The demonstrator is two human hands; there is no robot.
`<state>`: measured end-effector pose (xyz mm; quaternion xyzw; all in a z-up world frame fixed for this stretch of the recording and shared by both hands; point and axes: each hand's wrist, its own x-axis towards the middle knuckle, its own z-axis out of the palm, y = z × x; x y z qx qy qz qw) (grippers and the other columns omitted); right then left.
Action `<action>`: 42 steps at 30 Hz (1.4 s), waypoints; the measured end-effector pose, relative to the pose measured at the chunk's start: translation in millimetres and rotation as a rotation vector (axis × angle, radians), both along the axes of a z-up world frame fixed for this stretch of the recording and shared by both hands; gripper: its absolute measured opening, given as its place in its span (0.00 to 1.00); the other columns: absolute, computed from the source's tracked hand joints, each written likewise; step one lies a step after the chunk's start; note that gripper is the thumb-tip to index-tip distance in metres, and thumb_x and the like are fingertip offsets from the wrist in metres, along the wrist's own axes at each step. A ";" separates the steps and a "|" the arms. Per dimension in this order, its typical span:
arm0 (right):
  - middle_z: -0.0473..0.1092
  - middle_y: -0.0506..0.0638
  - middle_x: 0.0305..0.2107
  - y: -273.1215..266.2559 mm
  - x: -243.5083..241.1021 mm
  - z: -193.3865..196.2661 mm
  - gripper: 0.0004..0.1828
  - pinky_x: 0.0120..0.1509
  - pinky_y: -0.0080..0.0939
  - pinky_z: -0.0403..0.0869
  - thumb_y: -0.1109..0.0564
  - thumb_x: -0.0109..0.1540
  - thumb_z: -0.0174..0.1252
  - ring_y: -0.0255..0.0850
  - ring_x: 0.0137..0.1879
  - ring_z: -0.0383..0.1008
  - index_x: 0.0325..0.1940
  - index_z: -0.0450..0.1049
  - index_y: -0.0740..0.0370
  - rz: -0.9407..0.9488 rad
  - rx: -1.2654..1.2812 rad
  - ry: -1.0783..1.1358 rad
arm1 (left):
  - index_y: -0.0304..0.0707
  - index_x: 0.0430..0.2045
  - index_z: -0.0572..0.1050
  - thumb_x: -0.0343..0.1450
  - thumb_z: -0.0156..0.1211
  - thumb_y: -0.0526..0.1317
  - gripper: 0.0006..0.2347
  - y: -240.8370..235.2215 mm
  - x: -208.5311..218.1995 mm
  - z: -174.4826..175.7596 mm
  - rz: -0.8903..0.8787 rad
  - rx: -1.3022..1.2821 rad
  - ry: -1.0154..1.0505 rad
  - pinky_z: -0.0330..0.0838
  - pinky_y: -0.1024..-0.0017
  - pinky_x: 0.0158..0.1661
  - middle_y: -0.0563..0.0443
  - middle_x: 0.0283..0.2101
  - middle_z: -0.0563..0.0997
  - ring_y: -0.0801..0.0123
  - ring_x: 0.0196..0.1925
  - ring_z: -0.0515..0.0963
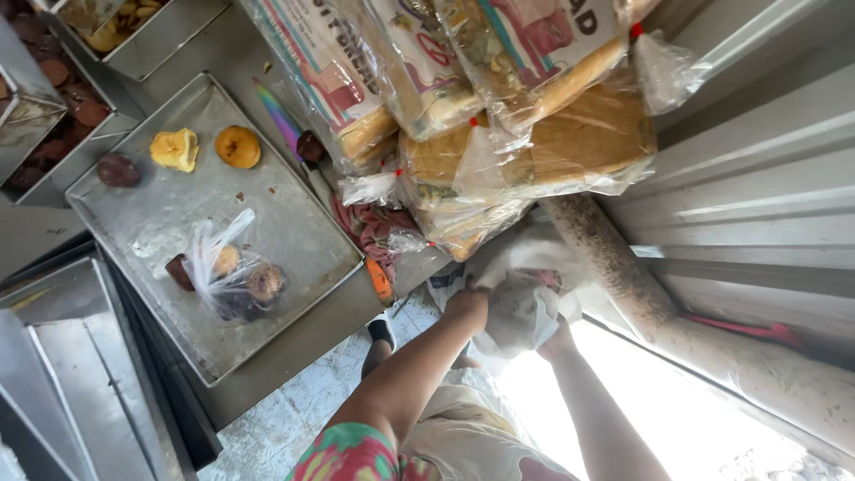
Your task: The person empties a plastic bag of assorted pastries onto a metal tray, then crumbles the pastries by hand into small pieces. They open a loaf of sliced bread and add several slices to the tray, mixing them with the crumbled pastries.
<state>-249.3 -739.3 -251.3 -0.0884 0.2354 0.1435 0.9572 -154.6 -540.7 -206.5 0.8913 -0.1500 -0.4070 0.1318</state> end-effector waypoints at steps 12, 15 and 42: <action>0.66 0.61 0.58 -23.1 26.0 -55.1 0.25 0.60 0.51 0.76 0.50 0.69 0.48 0.52 0.60 0.70 0.67 0.66 0.64 0.273 -0.518 0.363 | 0.37 0.62 0.65 0.61 0.63 0.30 0.30 102.2 -68.6 61.8 0.180 -0.122 -0.059 0.78 0.55 0.46 0.35 0.71 0.59 0.42 0.46 0.82; 0.64 0.62 0.62 -51.6 7.8 -28.2 0.32 0.62 0.51 0.77 0.46 0.63 0.53 0.53 0.64 0.70 0.70 0.64 0.61 0.122 -0.381 0.348 | 0.36 0.63 0.64 0.65 0.62 0.32 0.28 98.2 -67.3 39.6 0.157 -0.149 -0.054 0.77 0.53 0.46 0.31 0.72 0.57 0.40 0.46 0.82; 0.67 0.56 0.63 -2.5 47.2 -64.3 0.31 0.74 0.52 0.64 0.42 0.66 0.52 0.51 0.70 0.65 0.71 0.64 0.55 1.082 -2.424 -0.108 | 0.47 0.25 0.80 0.66 0.59 0.41 0.04 -29.3 -43.4 24.6 0.019 -0.720 -0.119 0.76 0.61 0.39 0.54 0.32 0.84 0.61 0.37 0.82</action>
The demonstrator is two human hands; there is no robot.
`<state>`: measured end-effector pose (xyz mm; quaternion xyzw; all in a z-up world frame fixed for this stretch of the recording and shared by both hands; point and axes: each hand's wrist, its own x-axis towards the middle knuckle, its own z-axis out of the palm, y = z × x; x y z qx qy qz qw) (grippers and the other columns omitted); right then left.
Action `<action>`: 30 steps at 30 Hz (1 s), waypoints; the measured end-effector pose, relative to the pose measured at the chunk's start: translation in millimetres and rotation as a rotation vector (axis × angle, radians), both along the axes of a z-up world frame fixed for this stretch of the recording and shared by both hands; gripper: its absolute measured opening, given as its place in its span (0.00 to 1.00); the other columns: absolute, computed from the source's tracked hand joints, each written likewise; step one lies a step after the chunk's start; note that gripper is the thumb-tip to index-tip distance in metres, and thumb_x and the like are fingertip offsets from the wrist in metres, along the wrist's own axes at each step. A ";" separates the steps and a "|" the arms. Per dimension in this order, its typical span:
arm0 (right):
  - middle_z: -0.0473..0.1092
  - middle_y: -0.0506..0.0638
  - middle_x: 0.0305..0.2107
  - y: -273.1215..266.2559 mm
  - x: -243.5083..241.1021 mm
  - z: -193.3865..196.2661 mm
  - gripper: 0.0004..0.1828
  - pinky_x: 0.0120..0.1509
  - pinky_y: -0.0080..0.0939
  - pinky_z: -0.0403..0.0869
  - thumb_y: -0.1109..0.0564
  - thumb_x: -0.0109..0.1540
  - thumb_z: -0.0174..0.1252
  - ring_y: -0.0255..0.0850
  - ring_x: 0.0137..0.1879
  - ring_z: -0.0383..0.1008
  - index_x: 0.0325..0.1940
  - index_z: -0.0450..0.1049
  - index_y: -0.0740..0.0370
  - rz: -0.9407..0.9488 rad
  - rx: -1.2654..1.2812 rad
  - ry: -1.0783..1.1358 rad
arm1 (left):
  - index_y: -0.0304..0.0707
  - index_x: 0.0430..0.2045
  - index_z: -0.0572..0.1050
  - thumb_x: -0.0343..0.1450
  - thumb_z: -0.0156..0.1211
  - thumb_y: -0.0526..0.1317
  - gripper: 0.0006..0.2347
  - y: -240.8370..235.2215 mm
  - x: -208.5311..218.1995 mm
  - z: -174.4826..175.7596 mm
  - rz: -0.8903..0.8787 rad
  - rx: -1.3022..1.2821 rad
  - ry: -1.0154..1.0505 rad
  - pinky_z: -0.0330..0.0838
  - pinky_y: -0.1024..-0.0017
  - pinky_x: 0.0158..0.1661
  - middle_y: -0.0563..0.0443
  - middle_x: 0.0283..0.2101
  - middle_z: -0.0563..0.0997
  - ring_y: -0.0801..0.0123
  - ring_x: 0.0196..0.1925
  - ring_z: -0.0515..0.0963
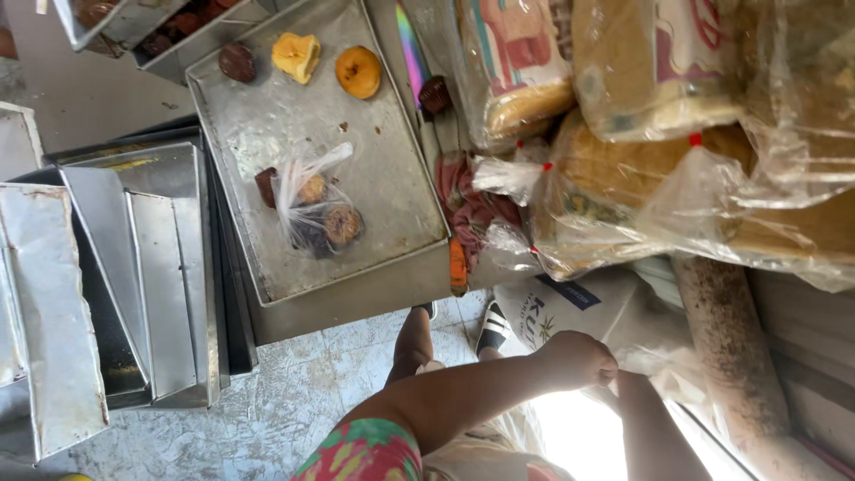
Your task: The person empties a plastic bag of assorted pastries onto a metal tray, then crumbles the pastries by hand into small pieces. They open a loaf of sliced bread and add several slices to the tray, mixing them with the crumbled pastries.
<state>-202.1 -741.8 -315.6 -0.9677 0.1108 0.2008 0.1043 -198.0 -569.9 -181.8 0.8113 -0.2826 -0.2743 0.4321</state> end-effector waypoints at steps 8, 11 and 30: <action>0.62 0.54 0.69 -28.4 48.6 15.4 0.36 0.76 0.50 0.61 0.38 0.65 0.53 0.49 0.75 0.60 0.75 0.60 0.52 0.225 0.129 0.078 | 0.42 0.43 0.80 0.68 0.56 0.30 0.12 64.3 50.0 -14.0 0.293 0.171 -0.003 0.75 0.60 0.49 0.46 0.49 0.82 0.56 0.48 0.81; 0.60 0.50 0.71 0.8 58.9 31.6 0.38 0.77 0.53 0.59 0.36 0.64 0.52 0.48 0.76 0.59 0.77 0.58 0.45 0.203 0.169 0.439 | 0.40 0.48 0.79 0.67 0.60 0.32 0.14 79.7 58.7 10.6 0.280 0.093 -0.145 0.74 0.58 0.50 0.40 0.55 0.78 0.50 0.53 0.78; 0.80 0.55 0.37 150.5 91.5 272.4 0.17 0.46 0.46 0.82 0.51 0.62 0.60 0.44 0.39 0.82 0.50 0.79 0.65 -0.030 0.892 0.434 | 0.44 0.36 0.81 0.69 0.54 0.41 0.09 439.5 84.1 90.9 0.379 0.660 -0.794 0.65 0.48 0.56 0.47 0.56 0.75 0.50 0.60 0.70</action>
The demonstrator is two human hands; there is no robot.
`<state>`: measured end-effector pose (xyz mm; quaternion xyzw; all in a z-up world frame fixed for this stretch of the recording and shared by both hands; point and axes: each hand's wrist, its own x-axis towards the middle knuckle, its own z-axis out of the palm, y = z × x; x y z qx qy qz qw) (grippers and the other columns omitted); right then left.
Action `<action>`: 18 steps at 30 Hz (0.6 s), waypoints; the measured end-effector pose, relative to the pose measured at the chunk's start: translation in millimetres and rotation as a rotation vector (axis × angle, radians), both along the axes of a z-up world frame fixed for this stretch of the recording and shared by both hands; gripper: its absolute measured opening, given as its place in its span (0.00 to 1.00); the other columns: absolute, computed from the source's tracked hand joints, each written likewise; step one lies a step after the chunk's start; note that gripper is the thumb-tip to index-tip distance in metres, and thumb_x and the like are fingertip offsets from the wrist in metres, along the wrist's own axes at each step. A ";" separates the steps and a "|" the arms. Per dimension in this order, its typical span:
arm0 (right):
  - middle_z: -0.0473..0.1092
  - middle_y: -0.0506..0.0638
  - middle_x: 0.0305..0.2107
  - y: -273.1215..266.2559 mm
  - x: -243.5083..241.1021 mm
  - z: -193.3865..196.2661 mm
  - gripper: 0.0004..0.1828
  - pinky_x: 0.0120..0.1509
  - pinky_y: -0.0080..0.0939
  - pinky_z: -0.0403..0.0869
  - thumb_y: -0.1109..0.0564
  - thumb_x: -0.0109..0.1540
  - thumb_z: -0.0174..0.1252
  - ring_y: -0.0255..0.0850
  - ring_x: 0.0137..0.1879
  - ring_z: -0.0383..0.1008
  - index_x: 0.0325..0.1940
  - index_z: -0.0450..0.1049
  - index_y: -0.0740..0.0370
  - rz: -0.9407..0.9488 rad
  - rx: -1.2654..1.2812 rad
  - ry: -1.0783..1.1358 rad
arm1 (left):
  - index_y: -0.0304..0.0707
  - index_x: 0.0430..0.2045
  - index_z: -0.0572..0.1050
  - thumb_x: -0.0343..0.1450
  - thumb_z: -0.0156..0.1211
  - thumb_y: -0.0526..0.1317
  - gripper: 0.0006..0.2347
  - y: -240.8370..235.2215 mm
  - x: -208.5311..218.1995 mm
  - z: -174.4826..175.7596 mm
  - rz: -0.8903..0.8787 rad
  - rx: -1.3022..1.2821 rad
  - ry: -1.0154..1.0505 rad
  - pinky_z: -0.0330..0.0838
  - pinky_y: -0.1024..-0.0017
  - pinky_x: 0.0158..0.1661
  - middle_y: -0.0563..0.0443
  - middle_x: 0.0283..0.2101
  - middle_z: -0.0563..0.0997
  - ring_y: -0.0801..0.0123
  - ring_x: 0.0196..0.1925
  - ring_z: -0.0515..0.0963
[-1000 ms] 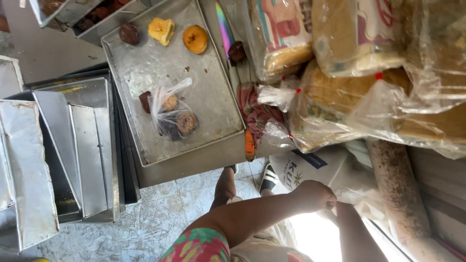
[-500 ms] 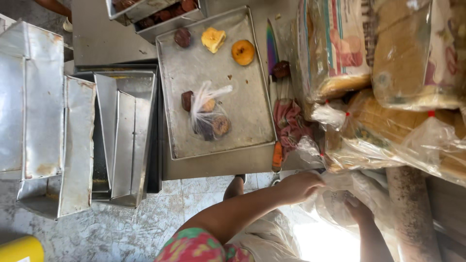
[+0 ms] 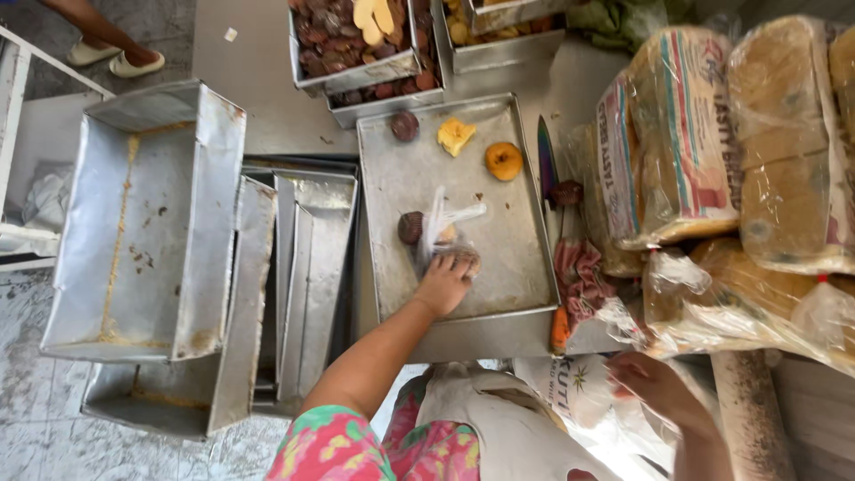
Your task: The person empties a plastic bag of assorted pastries onto a metal tray, then crumbles the pastries by hand into small pieces. They open a loaf of sliced bread and add several slices to the tray, mixing them with the crumbled pastries.
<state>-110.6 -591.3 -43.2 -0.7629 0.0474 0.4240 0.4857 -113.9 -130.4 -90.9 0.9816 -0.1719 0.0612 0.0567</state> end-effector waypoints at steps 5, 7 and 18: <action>0.75 0.56 0.45 164.8 35.4 -10.0 0.17 0.52 0.41 0.80 0.57 0.65 0.59 0.40 0.48 0.78 0.57 0.73 0.68 0.071 0.309 -0.135 | 0.47 0.40 0.81 0.74 0.54 0.38 0.08 11.8 47.1 24.0 0.024 -0.480 0.034 0.74 0.57 0.50 0.49 0.45 0.82 0.55 0.48 0.80; 0.70 0.52 0.54 219.6 52.0 -16.1 0.28 0.51 0.40 0.80 0.58 0.61 0.61 0.38 0.52 0.77 0.65 0.64 0.60 -0.053 0.308 -0.136 | 0.42 0.36 0.79 0.71 0.59 0.36 0.04 21.4 61.0 55.9 0.032 -0.597 -0.059 0.75 0.58 0.47 0.46 0.41 0.81 0.52 0.45 0.80; 0.72 0.51 0.28 297.6 109.0 2.2 0.23 0.38 0.35 0.72 0.55 0.53 0.76 0.35 0.32 0.70 0.40 0.70 0.69 -0.238 0.072 -0.931 | 0.33 0.34 0.75 0.69 0.64 0.31 0.05 24.6 75.0 172.6 0.123 -1.137 -0.076 0.74 0.69 0.40 0.46 0.37 0.77 0.61 0.37 0.80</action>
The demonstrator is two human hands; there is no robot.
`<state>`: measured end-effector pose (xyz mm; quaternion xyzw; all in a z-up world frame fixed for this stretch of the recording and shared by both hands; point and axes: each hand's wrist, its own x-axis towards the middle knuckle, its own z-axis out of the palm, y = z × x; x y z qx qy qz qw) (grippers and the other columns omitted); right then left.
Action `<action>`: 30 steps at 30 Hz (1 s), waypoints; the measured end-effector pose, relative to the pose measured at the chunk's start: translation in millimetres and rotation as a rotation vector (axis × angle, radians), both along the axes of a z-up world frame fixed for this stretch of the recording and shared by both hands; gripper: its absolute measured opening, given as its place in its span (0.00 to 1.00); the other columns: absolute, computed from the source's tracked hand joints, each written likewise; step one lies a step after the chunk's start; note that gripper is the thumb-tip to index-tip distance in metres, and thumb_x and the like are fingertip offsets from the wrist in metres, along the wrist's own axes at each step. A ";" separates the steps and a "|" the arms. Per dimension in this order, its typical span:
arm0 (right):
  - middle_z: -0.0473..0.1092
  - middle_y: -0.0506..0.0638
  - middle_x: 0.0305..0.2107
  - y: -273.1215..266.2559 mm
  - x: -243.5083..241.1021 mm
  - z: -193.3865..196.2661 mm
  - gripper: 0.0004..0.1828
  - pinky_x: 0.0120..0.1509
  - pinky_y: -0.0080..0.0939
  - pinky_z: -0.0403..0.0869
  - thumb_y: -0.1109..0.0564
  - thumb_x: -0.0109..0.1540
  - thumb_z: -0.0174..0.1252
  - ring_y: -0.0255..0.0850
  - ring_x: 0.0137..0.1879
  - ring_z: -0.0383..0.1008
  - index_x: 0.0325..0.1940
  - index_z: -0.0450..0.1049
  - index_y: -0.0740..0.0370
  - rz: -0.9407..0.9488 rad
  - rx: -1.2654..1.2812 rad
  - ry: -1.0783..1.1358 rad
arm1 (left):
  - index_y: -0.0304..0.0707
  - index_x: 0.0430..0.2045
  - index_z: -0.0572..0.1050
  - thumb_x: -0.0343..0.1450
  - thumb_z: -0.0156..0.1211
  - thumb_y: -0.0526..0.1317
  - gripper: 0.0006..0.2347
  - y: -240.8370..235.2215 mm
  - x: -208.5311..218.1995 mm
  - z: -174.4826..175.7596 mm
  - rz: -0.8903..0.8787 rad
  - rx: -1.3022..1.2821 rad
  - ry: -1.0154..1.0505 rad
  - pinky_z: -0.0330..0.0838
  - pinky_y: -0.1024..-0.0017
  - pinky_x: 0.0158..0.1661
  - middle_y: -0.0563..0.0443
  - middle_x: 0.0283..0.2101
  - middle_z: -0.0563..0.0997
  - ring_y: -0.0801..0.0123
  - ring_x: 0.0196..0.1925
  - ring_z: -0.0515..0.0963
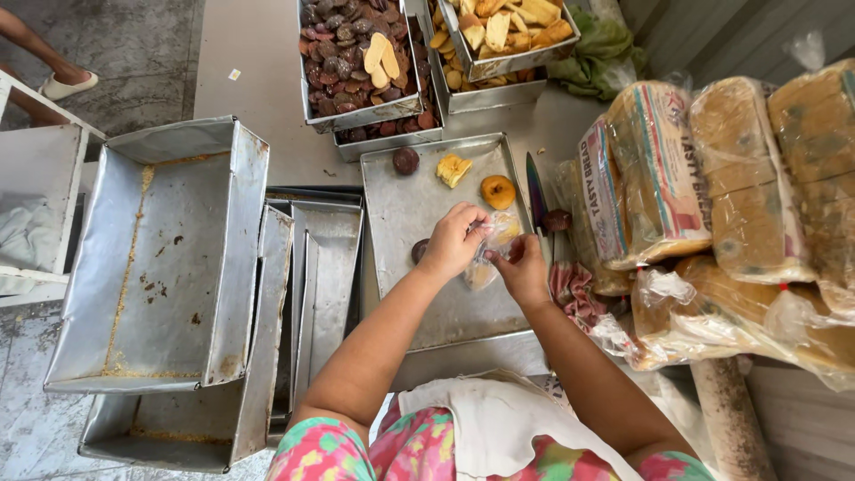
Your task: The person empties a plastic bag of assorted pastries onto a metal tray, then crumbles the pastries by hand into small pieces. They open a loaf of sliced bread and add several slices to the tray, mixing them with the crumbled pastries.
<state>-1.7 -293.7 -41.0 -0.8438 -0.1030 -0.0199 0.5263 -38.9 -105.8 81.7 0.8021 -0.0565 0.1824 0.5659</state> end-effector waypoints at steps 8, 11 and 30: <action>0.67 0.49 0.25 -5.5 23.8 15.3 0.15 0.34 0.36 0.66 0.58 0.60 0.73 0.31 0.31 0.61 0.33 0.71 0.66 0.238 0.058 0.088 | 0.33 0.35 0.77 0.69 0.65 0.32 0.05 34.6 13.7 -35.5 0.226 0.083 -0.016 0.76 0.70 0.43 0.44 0.40 0.79 0.59 0.41 0.80; 0.67 0.51 0.26 -14.9 31.4 57.3 0.15 0.35 0.36 0.68 0.59 0.60 0.72 0.32 0.31 0.63 0.31 0.71 0.67 0.253 0.033 -0.116 | 0.32 0.34 0.75 0.70 0.63 0.32 0.04 48.8 5.9 -47.9 0.277 -0.066 0.040 0.77 0.71 0.43 0.46 0.41 0.78 0.63 0.41 0.81; 0.69 0.48 0.45 -16.2 47.3 158.2 0.07 0.61 0.40 0.80 0.59 0.75 0.56 0.34 0.51 0.74 0.53 0.66 0.64 0.471 0.670 0.205 | 0.37 0.53 0.70 0.65 0.67 0.31 0.21 8.0 7.2 26.5 -0.033 0.106 0.154 0.77 0.69 0.42 0.47 0.51 0.77 0.68 0.44 0.78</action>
